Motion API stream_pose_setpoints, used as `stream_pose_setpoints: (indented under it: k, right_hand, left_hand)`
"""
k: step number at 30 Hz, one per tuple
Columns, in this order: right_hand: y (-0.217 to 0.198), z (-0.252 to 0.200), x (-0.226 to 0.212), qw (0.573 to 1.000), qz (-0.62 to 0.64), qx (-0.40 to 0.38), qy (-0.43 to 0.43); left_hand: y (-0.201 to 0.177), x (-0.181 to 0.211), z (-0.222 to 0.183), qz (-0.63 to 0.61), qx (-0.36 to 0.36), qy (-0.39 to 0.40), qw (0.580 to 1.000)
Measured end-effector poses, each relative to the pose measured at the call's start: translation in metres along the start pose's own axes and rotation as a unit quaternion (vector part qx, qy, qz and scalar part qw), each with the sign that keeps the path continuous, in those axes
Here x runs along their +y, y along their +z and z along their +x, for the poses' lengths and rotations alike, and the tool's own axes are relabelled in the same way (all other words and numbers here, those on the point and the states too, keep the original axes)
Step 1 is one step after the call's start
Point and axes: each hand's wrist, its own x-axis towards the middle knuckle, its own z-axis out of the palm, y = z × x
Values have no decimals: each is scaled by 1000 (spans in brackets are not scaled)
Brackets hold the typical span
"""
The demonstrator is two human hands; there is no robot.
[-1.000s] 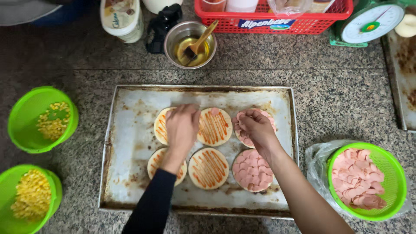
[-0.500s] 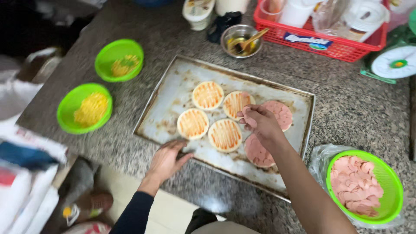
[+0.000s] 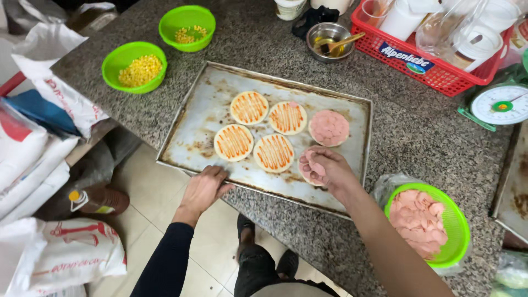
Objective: The person places slices of ham onto pastry dough circles and arranges them in a layered pattern.
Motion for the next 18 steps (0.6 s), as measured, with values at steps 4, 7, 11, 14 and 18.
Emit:
stream_pose_setpoints:
  k: [4,7,11,14,18]
  right_hand:
    - [7,-5,-1,999,-11,20,36]
    - [20,-6,-6,999,-22,-8,34]
    - [44,-5,-16,997,-28,-54,38]
    - [67,3,-26,994,-36,-87,51]
    - [94,9,-42,992,-48,-109,42]
  left_hand:
    - [-7,5,-30,10,-24,-57,998]
    - [-20,4,-49,17,-43,-57,997]
    - [-37,4,-54,71,66,21,995]
    - [-55,8,-33,40,69,-88,993]
    - [-68,28,12,-51,167,-123,977]
